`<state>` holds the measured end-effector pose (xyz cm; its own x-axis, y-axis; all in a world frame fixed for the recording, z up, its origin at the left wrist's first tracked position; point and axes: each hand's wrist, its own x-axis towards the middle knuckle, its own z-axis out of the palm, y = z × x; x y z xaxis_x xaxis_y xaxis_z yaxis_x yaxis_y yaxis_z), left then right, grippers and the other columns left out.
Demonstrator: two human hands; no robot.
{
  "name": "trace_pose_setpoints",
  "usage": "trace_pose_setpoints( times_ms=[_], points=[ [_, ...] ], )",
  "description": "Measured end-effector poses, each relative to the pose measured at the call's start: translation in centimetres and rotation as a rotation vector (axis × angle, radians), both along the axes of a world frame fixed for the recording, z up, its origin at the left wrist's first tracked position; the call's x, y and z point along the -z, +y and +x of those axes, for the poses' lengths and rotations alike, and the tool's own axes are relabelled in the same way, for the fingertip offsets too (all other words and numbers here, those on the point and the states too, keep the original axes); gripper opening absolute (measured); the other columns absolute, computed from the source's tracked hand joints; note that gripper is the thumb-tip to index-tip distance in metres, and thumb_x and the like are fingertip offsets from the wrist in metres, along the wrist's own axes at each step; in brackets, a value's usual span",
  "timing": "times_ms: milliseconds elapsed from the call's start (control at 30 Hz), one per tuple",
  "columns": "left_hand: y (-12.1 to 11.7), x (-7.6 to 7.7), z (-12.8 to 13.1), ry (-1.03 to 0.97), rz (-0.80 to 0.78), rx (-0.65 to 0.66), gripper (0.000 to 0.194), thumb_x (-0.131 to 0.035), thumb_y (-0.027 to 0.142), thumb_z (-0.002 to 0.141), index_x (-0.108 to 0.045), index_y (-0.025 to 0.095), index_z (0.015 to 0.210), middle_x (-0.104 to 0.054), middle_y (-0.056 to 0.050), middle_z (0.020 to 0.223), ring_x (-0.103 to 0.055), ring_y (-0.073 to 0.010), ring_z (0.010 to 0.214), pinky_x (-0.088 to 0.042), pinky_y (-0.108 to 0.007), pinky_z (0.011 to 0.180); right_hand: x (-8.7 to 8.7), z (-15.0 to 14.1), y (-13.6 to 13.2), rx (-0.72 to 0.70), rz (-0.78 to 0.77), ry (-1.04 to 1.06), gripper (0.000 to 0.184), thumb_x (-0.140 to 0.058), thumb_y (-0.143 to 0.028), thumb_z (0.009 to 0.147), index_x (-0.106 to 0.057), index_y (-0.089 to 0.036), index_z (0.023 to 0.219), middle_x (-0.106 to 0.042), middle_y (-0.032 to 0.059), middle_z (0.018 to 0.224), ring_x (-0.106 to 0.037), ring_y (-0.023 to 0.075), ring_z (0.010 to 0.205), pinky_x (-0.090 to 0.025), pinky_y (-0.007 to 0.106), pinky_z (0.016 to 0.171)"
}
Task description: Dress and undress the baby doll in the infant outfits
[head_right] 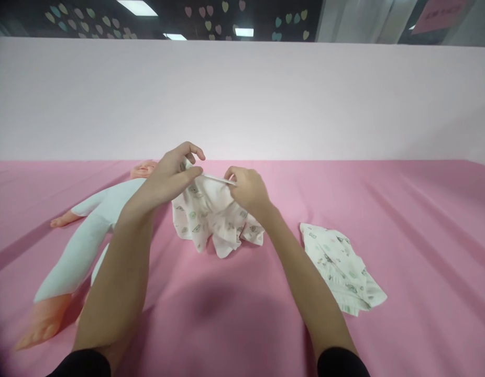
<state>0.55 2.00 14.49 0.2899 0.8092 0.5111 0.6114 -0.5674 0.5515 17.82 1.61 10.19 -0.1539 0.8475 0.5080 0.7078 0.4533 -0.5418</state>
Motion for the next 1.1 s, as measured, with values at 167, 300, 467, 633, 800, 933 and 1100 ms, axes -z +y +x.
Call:
trace_pose_setpoints(
  times_ms=[167, 300, 467, 633, 800, 933, 1100],
  points=[
    [0.1, 0.0, -0.8, 0.028, 0.093, -0.038, 0.022, -0.044, 0.017, 0.073, -0.055, 0.023, 0.09, -0.05, -0.003, 0.082, -0.048, -0.0178, 0.075, -0.039, -0.029, 0.062, -2.5, 3.8, -1.5, 0.023, 0.026, 0.177, 0.021, -0.051, -0.006, 0.063, -0.065, -0.018, 0.071, -0.066, 0.003, 0.077, -0.059, 0.0171, 0.075, -0.043, 0.029, 0.068],
    [-0.5, -0.4, -1.2, 0.13, 0.041, 0.108, 0.019, -0.045, 0.024, 0.076, -0.057, 0.024, 0.092, -0.051, -0.002, 0.083, -0.048, -0.0188, 0.082, -0.041, -0.03, 0.066, -4.2, 5.9, -3.4, 0.0, -0.031, 0.339, 0.013, -0.059, -0.012, 0.064, -0.067, -0.017, 0.072, -0.065, 0.0032, 0.075, -0.059, 0.0157, 0.07, -0.046, 0.029, 0.063],
    [-0.6, -0.7, -1.9, 0.148, 0.174, 0.006, 0.026, -0.043, 0.016, 0.071, -0.058, 0.022, 0.091, -0.053, -0.003, 0.086, -0.05, -0.0197, 0.087, -0.044, -0.033, 0.075, -5.3, 7.3, -5.4, 0.08, -0.024, 0.452, 0.012, -0.071, -0.021, 0.061, -0.069, -0.018, 0.073, -0.066, 0.0032, 0.076, -0.06, 0.0151, 0.067, -0.048, 0.028, 0.058],
    [-1.3, -1.4, -4.1, -0.178, 0.289, -0.117, 0.019, -0.045, 0.014, 0.072, -0.059, 0.022, 0.082, -0.061, -0.002, 0.089, -0.057, -0.0161, 0.085, -0.049, -0.03, 0.075, -6.1, 8.0, -7.6, 0.104, 0.023, 0.473, 0.021, -0.073, -0.032, 0.064, -0.072, -0.022, 0.083, -0.069, 0.0037, 0.076, -0.062, 0.0169, 0.066, -0.051, 0.03, 0.057],
    [-3.0, -2.1, -5.6, -0.143, 0.285, -0.229, 0.017, -0.051, 0.022, 0.077, -0.065, 0.024, 0.086, -0.066, 0.001, 0.091, -0.06, -0.0166, 0.082, -0.048, -0.029, 0.073, -6.9, 8.2, -9.9, 0.095, 0.088, 0.291, 0.017, -0.071, -0.036, 0.068, -0.074, -0.025, 0.081, -0.071, 0.0034, 0.077, -0.062, 0.0172, 0.065, -0.052, 0.032, 0.057],
    [-4.9, -2.9, -5.6, -0.103, 0.139, -0.234, 0.016, -0.052, 0.031, 0.08, -0.067, 0.025, 0.084, -0.064, 0.002, 0.075, -0.056, -0.0141, 0.064, -0.041, -0.027, 0.06, -7.1, 7.4, -11.8, 0.202, 0.265, 0.325, 0.013, -0.07, -0.036, 0.07, -0.073, -0.03, 0.081, -0.065, 0.0009, 0.06, -0.056, 0.0142, 0.051, -0.047, 0.032, 0.05],
    [-6.6, -4.0, -7.4, -0.283, -0.095, 0.103, 0.02, -0.061, 0.035, 0.075, -0.064, 0.018, 0.065, -0.056, 0.001, 0.059, -0.047, -0.0107, 0.054, -0.034, -0.023, 0.049, -7.0, 8.9, -13.1, 0.276, 0.432, 0.428, 0.012, -0.07, -0.037, 0.07, -0.071, -0.034, 0.082, -0.061, 0.002, 0.06, -0.05, 0.0135, 0.049, -0.037, 0.032, 0.046]
  ],
)
